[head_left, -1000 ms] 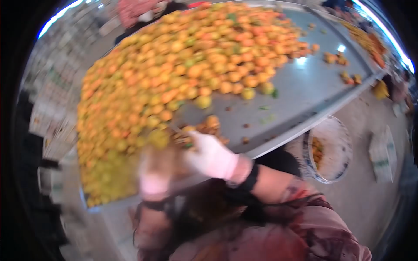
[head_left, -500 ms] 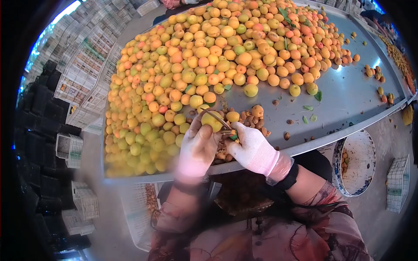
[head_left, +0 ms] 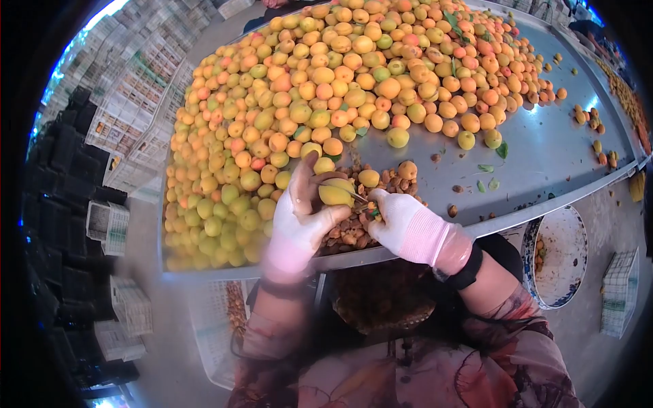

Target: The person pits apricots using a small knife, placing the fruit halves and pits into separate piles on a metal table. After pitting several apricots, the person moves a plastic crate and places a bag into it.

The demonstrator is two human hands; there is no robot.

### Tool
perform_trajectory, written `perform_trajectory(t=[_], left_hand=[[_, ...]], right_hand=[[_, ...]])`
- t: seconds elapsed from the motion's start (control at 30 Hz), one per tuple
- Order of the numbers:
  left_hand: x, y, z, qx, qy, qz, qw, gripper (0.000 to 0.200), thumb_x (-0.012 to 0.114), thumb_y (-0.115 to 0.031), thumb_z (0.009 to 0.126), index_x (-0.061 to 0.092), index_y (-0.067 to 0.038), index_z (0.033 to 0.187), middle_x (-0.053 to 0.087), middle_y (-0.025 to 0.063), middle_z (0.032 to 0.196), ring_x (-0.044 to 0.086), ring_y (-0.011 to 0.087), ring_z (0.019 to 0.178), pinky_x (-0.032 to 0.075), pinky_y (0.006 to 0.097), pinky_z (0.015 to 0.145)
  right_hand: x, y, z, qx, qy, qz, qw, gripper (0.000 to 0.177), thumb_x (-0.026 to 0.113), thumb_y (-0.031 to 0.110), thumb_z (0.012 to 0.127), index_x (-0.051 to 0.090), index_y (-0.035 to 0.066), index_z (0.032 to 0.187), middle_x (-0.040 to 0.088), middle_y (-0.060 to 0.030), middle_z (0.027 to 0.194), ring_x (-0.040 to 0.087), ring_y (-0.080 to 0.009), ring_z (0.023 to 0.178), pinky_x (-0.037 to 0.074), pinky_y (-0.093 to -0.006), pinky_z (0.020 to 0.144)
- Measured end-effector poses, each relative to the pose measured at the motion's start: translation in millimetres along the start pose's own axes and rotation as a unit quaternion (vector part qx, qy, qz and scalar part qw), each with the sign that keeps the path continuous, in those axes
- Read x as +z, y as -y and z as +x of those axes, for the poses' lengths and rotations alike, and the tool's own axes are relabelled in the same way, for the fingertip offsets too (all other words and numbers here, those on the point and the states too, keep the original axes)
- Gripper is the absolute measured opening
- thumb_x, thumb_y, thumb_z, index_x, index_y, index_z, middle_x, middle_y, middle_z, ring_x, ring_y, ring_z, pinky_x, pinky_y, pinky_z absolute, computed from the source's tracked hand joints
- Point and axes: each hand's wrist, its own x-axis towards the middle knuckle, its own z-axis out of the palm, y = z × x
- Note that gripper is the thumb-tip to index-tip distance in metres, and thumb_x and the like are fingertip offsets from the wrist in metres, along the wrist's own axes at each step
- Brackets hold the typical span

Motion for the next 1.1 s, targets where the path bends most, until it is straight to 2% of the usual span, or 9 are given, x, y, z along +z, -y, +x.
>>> perform_trajectory(t=[0.27,0.4,0.5,0.57,0.7,0.87,1.0,1.07,1.1], left_hand=[[6,3,-2,0.011,-0.008,-0.015,1.000,0.082,0.067,-0.004,0.083,0.019,0.002,0.150,0.051,0.0183,0.129,0.053,0.0231,0.117,0.042,0.0354,0.102],[17,26,-2,-0.009,-0.052,-0.269,0.962,0.061,0.060,-0.014,0.092,0.032,0.006,0.141,0.050,0.0153,0.130,0.048,0.0223,0.123,0.033,0.0363,0.108],[16,26,-2,0.007,-0.028,-0.234,0.972,0.049,0.050,-0.015,0.099,0.036,0.007,0.140,0.051,0.0150,0.132,0.050,0.0223,0.120,0.036,0.0326,0.105],[12,25,-4,0.017,-0.045,-0.051,0.998,0.039,0.045,-0.010,0.100,0.041,0.006,0.136,0.052,0.0154,0.131,0.052,0.0244,0.118,0.040,0.0327,0.103],[24,23,-4,0.018,-0.082,-0.047,0.995,0.034,0.045,-0.011,0.100,0.047,0.004,0.131,0.052,0.0169,0.129,0.055,0.0251,0.114,0.044,0.0327,0.097],[12,22,-3,0.138,-0.024,0.243,0.960,0.029,0.044,-0.018,0.103,0.053,0.004,0.120,0.056,0.0176,0.120,0.060,0.0269,0.101,0.047,0.0316,0.088],[17,16,-1,-0.030,-0.107,0.011,0.994,0.028,0.047,-0.018,0.100,0.055,0.004,0.116,0.059,0.0182,0.114,0.061,0.0323,0.098,0.047,0.0321,0.087],[16,14,-1,-0.005,-0.091,0.068,0.994,0.027,0.056,-0.011,0.093,0.055,0.003,0.116,0.061,0.0198,0.108,0.060,0.0378,0.096,0.049,0.0346,0.084],[18,23,0,0.143,-0.088,0.183,0.969,0.031,0.061,0.000,0.085,0.055,0.003,0.115,0.062,0.0213,0.106,0.061,0.0394,0.093,0.051,0.0377,0.079]], right_hand=[[10,1,-4,-0.022,-0.029,0.049,0.998,0.031,0.056,0.018,0.084,0.050,-0.009,0.098,0.061,-0.0307,0.078,0.062,-0.0465,0.084,0.050,-0.0491,0.074],[20,5,-2,0.026,-0.045,0.127,0.991,0.032,0.055,0.019,0.084,0.050,-0.009,0.098,0.060,-0.0333,0.081,0.061,-0.0486,0.086,0.050,-0.0494,0.075],[17,13,-5,0.067,-0.031,0.140,0.987,0.045,0.059,0.017,0.083,0.050,-0.011,0.117,0.060,-0.0302,0.079,0.064,-0.0430,0.084,0.050,-0.0420,0.072],[25,12,-5,0.051,-0.047,0.145,0.987,0.040,0.056,0.018,0.084,0.050,-0.011,0.110,0.060,-0.0319,0.080,0.062,-0.0456,0.085,0.050,-0.0458,0.074],[32,11,0,0.039,-0.066,0.116,0.990,0.036,0.053,0.018,0.085,0.049,-0.012,0.105,0.061,-0.0330,0.080,0.062,-0.0470,0.084,0.050,-0.0495,0.074],[30,11,2,0.035,-0.064,0.063,0.995,0.034,0.054,0.017,0.085,0.048,-0.012,0.103,0.061,-0.0313,0.077,0.062,-0.0459,0.081,0.051,-0.0496,0.073],[28,22,1,0.047,-0.041,0.023,0.998,0.032,0.055,0.018,0.086,0.047,-0.009,0.101,0.062,-0.0289,0.075,0.063,-0.0444,0.078,0.052,-0.0491,0.071],[28,21,1,0.047,-0.040,0.008,0.998,0.031,0.055,0.018,0.086,0.047,-0.008,0.100,0.062,-0.0282,0.075,0.064,-0.0438,0.078,0.052,-0.0487,0.070],[27,19,2,0.046,-0.040,-0.007,0.998,0.030,0.056,0.018,0.087,0.047,-0.008,0.100,0.062,-0.0275,0.075,0.064,-0.0432,0.077,0.052,-0.0484,0.069]])
